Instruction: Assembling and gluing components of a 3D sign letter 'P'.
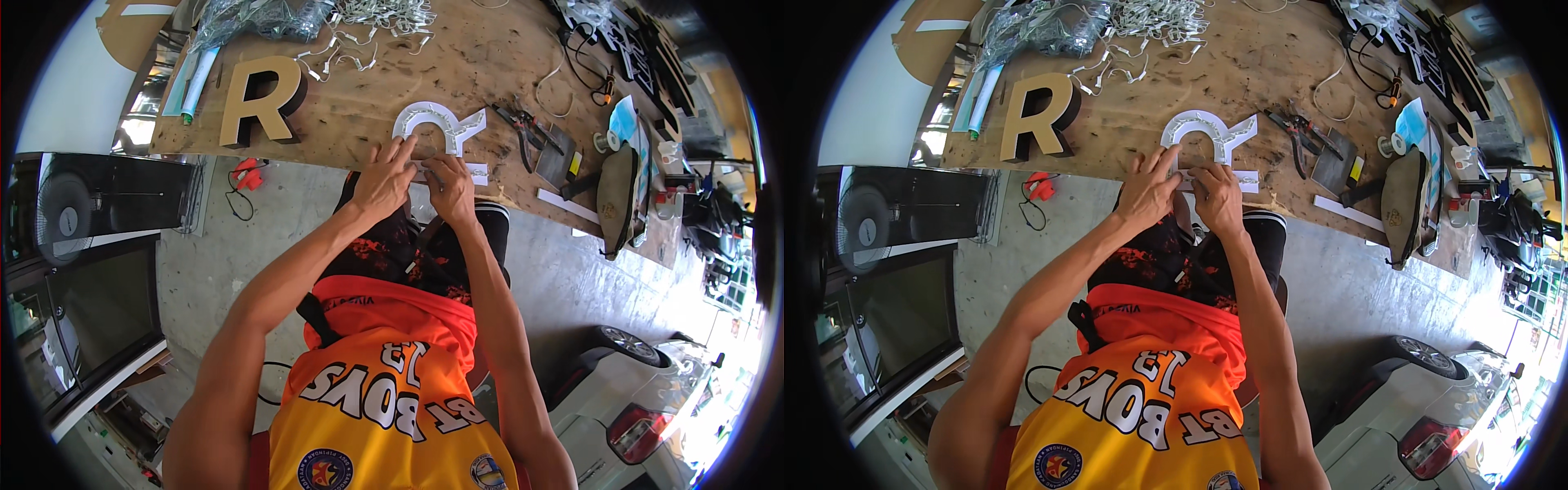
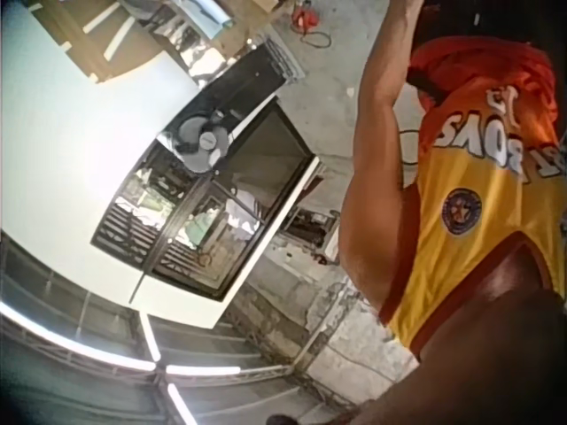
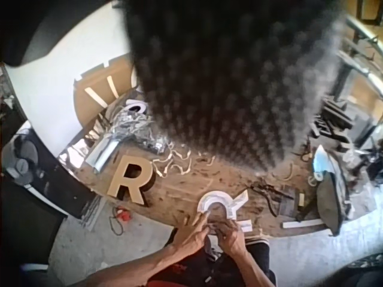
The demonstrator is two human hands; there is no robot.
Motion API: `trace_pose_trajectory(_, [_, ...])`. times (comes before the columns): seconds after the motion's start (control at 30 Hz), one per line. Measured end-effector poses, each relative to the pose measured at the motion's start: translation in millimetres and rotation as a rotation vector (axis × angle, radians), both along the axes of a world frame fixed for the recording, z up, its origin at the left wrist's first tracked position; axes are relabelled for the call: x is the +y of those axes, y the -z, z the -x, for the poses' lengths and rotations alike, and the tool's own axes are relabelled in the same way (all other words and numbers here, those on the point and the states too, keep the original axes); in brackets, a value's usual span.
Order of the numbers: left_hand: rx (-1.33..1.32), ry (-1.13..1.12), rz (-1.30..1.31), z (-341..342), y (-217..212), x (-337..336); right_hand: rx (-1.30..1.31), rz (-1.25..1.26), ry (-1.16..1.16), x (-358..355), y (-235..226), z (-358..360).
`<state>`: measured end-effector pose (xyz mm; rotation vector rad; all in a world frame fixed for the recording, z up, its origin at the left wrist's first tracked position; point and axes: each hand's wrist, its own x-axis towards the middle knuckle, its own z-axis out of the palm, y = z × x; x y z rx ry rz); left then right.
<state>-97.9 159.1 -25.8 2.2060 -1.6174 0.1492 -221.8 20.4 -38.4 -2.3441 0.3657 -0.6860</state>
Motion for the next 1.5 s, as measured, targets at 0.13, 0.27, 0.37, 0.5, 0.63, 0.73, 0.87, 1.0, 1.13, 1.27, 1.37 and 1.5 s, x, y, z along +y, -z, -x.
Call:
trace_pose_trajectory(0.13, [-0.002, 0.118, -0.028, -17.1, -0.3, 11.5, 0.014, 0.126, -0.006, 11.8, -1.1, -4.8])
trace_pose_trajectory(0.27, [0.290, 0.152, 0.054, -31.5, 3.1, 15.9, 0.062, 0.177, 0.003, 14.5, 0.0, -6.8])
trace_pose_trajectory(0.37, [0.555, 0.131, 0.132, -33.8, 2.7, 21.9, 0.142, 0.260, -0.051, 11.3, -1.6, -7.3])
trace_pose_trajectory(0.5, [0.445, 0.056, 0.127, -29.3, 0.5, 24.5, 0.205, 0.327, -0.077, 8.3, -4.5, -13.2])
trace_pose_trajectory(0.63, [0.562, 0.092, 0.018, -32.1, 2.3, 16.0, 0.132, 0.294, -0.042, 14.5, -6.1, -12.5])
trace_pose_trajectory(0.73, [0.576, 0.171, 0.078, -42.0, 5.5, 8.9, 0.073, 0.261, 0.006, 19.3, -4.8, -10.2])
trace_pose_trajectory(0.87, [0.752, 0.120, 0.001, -53.0, 10.0, 3.8, 0.062, 0.207, 0.094, 25.3, 0.2, -12.5])
trace_pose_trajectory(1.0, [0.667, 0.272, -0.046, -66.4, 14.5, 1.3, 0.079, 0.137, 0.185, 27.7, 5.2, -16.3])
trace_pose_trajectory(1.13, [0.629, 0.318, -0.130, -68.2, 18.0, 1.9, 0.062, 0.087, 0.203, 27.9, 6.8, -15.6])
trace_pose_trajectory(1.27, [0.525, 0.315, -0.064, -59.6, 16.4, 4.9, 0.065, 0.061, 0.193, 25.0, 4.5, -13.7])
trace_pose_trajectory(1.37, [0.643, 0.242, 0.022, -54.4, 13.0, 3.7, 0.059, 0.046, 0.169, 22.2, 3.1, -14.0])
trace_pose_trajectory(1.5, [0.823, 0.107, -0.022, -53.8, 7.0, -0.9, 0.076, 0.015, 0.155, 18.6, 3.6, -14.3])
